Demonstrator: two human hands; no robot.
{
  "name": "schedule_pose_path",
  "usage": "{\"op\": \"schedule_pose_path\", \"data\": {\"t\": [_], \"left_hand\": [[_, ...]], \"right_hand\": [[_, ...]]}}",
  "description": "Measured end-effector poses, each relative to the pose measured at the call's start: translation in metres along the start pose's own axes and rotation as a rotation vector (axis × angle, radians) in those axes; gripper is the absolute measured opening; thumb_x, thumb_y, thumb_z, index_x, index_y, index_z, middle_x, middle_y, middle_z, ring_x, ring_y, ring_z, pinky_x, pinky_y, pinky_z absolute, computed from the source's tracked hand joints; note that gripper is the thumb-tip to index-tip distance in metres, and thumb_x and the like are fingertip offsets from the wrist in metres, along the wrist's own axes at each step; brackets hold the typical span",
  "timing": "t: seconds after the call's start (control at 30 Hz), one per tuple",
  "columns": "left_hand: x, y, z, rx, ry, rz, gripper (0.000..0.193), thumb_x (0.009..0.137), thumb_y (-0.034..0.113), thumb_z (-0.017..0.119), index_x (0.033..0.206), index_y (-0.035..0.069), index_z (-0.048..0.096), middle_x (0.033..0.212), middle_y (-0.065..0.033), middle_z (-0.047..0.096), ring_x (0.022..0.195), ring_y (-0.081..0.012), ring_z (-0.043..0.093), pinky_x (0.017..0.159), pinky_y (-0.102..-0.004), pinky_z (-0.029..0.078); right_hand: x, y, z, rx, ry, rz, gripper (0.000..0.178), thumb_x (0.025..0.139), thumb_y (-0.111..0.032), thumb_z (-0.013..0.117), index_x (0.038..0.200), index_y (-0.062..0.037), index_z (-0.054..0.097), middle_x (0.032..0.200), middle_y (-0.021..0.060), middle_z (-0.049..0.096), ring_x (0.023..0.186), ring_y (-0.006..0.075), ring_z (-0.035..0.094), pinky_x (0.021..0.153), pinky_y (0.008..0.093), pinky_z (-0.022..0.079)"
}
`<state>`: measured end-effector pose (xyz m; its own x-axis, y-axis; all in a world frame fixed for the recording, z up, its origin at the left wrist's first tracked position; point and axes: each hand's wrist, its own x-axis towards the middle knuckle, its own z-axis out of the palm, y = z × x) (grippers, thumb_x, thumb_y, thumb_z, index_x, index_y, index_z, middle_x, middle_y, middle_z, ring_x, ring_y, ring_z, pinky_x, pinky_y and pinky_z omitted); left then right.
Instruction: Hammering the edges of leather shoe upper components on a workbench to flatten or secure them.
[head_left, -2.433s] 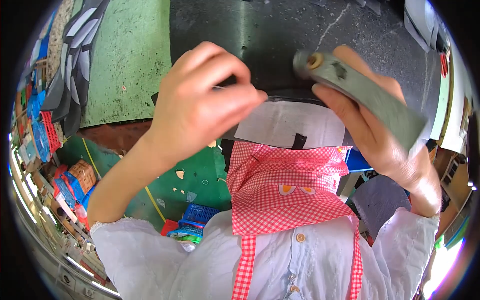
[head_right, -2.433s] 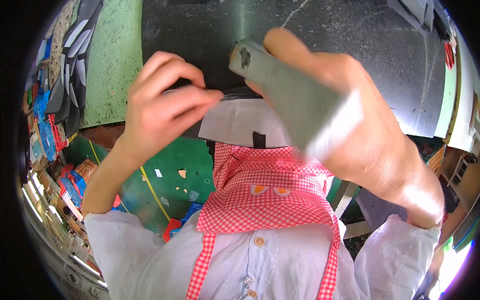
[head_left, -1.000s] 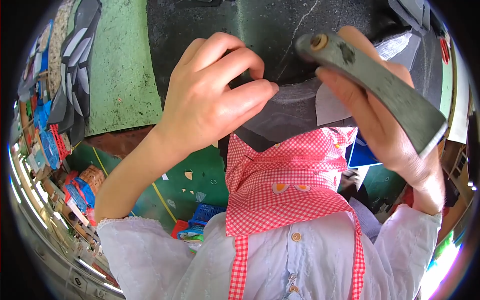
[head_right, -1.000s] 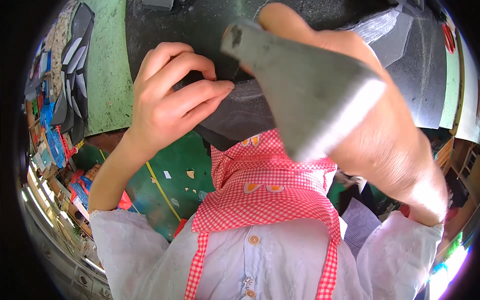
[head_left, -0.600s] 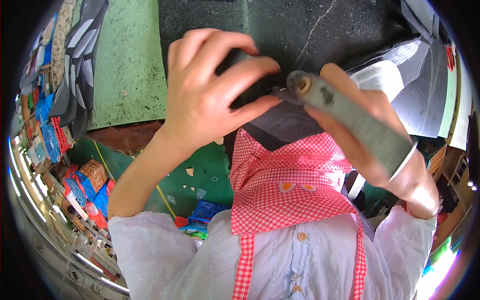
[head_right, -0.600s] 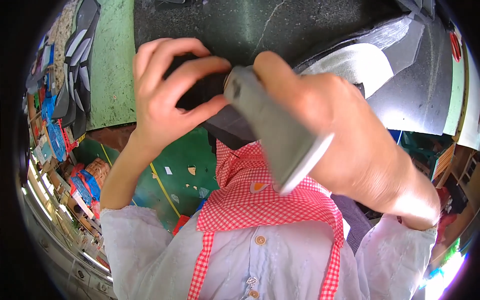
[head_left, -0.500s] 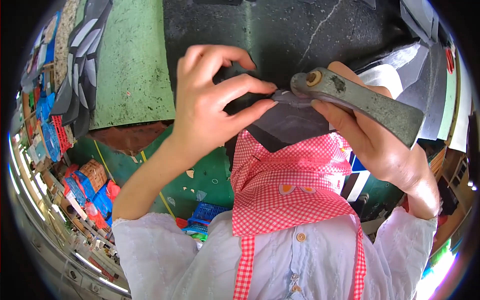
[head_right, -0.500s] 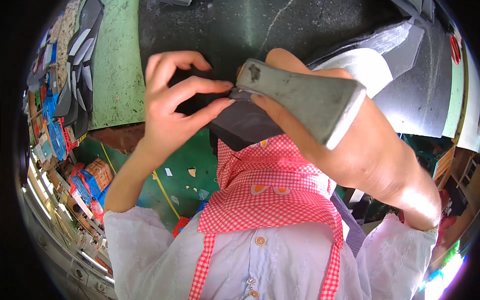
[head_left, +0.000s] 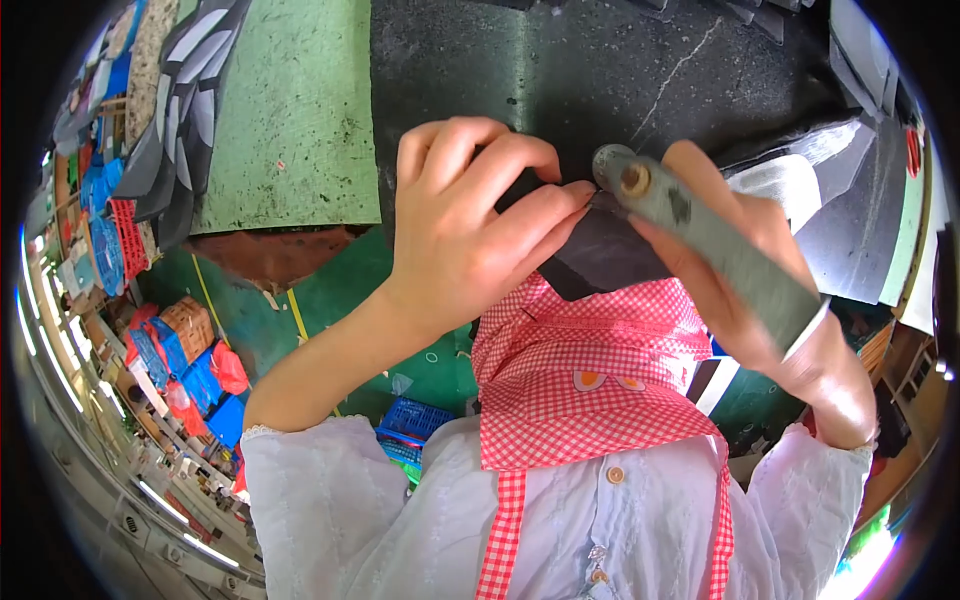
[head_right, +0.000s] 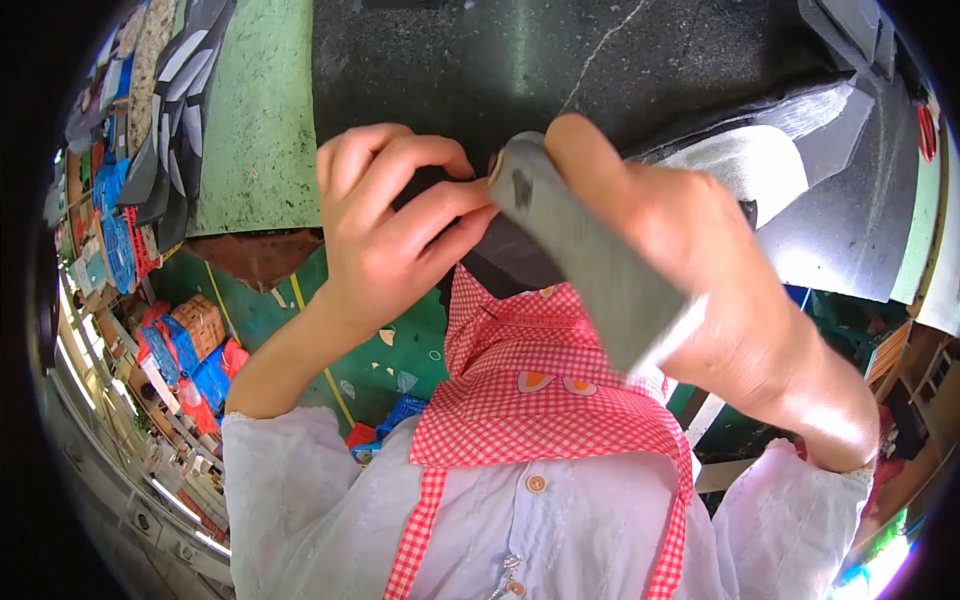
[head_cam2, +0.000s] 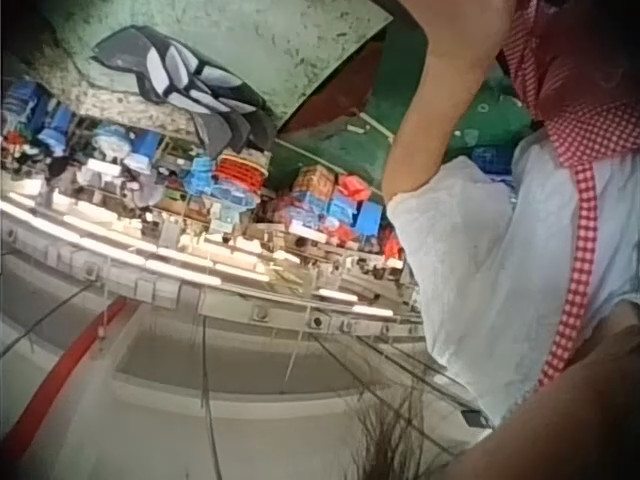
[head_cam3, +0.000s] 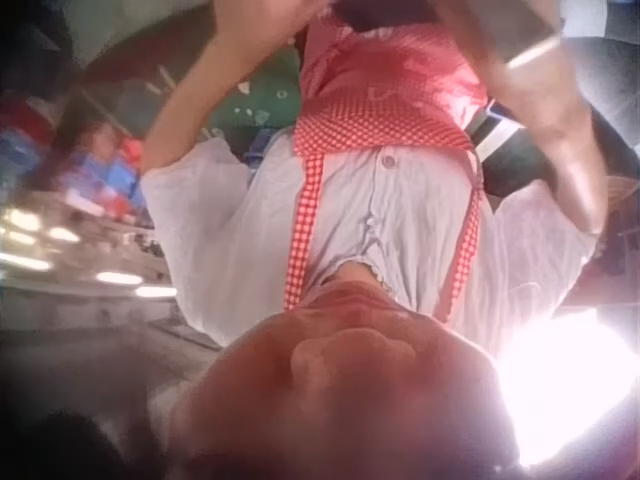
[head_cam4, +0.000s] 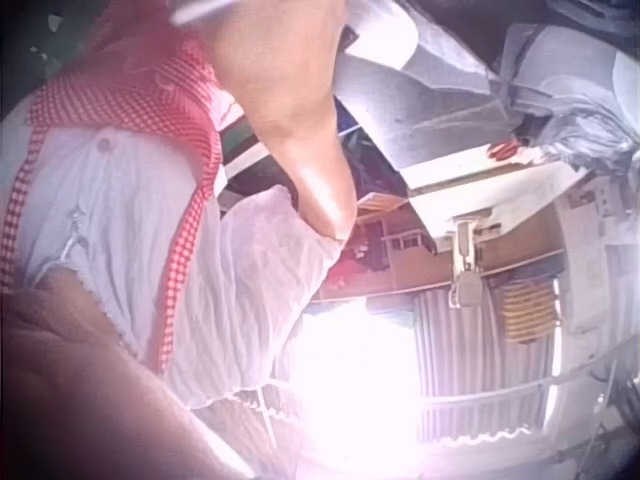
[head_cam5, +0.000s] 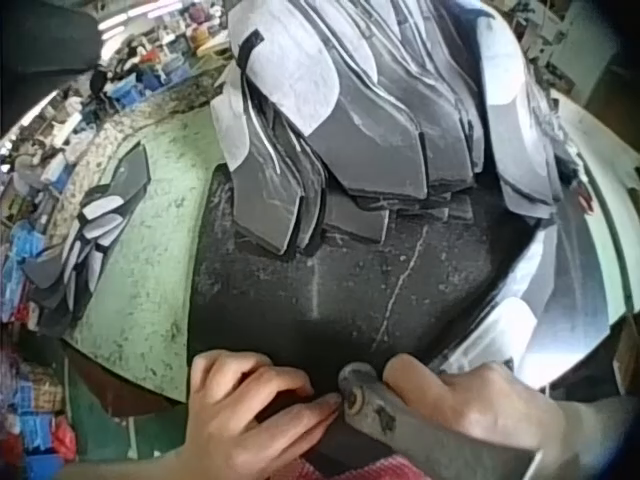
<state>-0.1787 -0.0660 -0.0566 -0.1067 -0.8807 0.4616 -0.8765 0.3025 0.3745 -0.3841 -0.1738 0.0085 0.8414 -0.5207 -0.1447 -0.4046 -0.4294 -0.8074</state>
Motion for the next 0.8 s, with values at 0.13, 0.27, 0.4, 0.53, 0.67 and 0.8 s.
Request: {"op": "schedule_pose_path", "data": {"t": [0.13, 0.27, 0.4, 0.53, 0.67, 0.8], "left_hand": [[-0.006, 0.002, 0.002, 0.065, 0.033, 0.029, 0.021, 0.065, 0.017, 0.086, 0.083, 0.018, 0.075, 0.097, 0.0048, 0.065, 0.091, -0.0212, 0.056, 0.085, -0.0389, 0.038], [-0.005, 0.0, 0.001, 0.095, 0.041, 0.058, 0.021, 0.064, 0.019, 0.085, 0.082, 0.018, 0.074, 0.091, 0.0043, 0.062, 0.088, -0.0208, 0.055, 0.084, -0.0395, 0.037], [0.002, -0.004, 0.004, 0.076, 0.069, 0.076, 0.021, 0.062, 0.02, 0.084, 0.078, 0.018, 0.072, 0.085, 0.0027, 0.058, 0.085, -0.021, 0.054, 0.083, -0.0392, 0.037], [0.006, 0.0, -0.008, 0.082, 0.037, 0.087, 0.021, 0.062, 0.021, 0.085, 0.075, 0.017, 0.068, 0.079, 0.0016, 0.053, 0.079, -0.0213, 0.053, 0.078, -0.0398, 0.038], [0.024, 0.042, 0.0, -0.265, 0.032, 0.149, 0.017, 0.073, 0.021, 0.078, 0.088, 0.017, 0.073, 0.088, 0.0, 0.056, 0.087, -0.0223, 0.056, 0.079, -0.0398, 0.041], [0.057, 0.079, 0.054, -0.273, 0.156, 0.096, 0.045, 0.079, 0.016, 0.074, 0.123, 0.015, 0.069, 0.104, -0.0024, 0.061, 0.101, -0.0278, 0.058, 0.089, -0.0411, 0.046]], "right_hand": [[-0.001, -0.014, -0.01, 0.078, 0.04, 0.044, 0.015, 0.099, -0.004, 0.062, 0.11, 0.0029, 0.055, 0.073, 0.013, 0.054, 0.059, 0.0196, 0.056, 0.055, 0.0312, 0.042], [-0.001, -0.002, -0.001, -0.022, -0.046, 0.05, 0.015, 0.099, -0.003, 0.061, 0.112, 0.0034, 0.057, 0.073, 0.0122, 0.056, 0.059, 0.0165, 0.053, 0.055, 0.0304, 0.043], [0.007, -0.005, -0.018, -0.02, 0.096, -0.07, 0.014, 0.099, -0.004, 0.061, 0.11, 0.0014, 0.054, 0.074, 0.0156, 0.059, 0.063, 0.023, 0.059, 0.058, 0.0344, 0.044], [0.007, -0.022, -0.016, -0.021, -0.115, 0.121, 0.015, 0.098, -0.001, 0.061, 0.112, 0.0051, 0.064, 0.093, 0.0228, 0.064, 0.071, 0.039, 0.061, 0.064, 0.0393, 0.048], [0.012, -0.002, -0.034, -0.052, 0.099, 0.056, 0.021, 0.097, -0.005, 0.063, 0.117, -0.001, 0.06, 0.086, 0.0234, 0.062, 0.079, 0.0463, 0.059, 0.069, 0.0398, 0.052], [0.033, -0.017, -0.064, 0.09, 0.202, 0.103, 0.026, 0.102, -0.007, 0.06, 0.125, 0.0057, 0.059, 0.104, 0.0077, 0.068, 0.093, 0.0093, 0.057, 0.086, 0.0276, 0.049]]}}
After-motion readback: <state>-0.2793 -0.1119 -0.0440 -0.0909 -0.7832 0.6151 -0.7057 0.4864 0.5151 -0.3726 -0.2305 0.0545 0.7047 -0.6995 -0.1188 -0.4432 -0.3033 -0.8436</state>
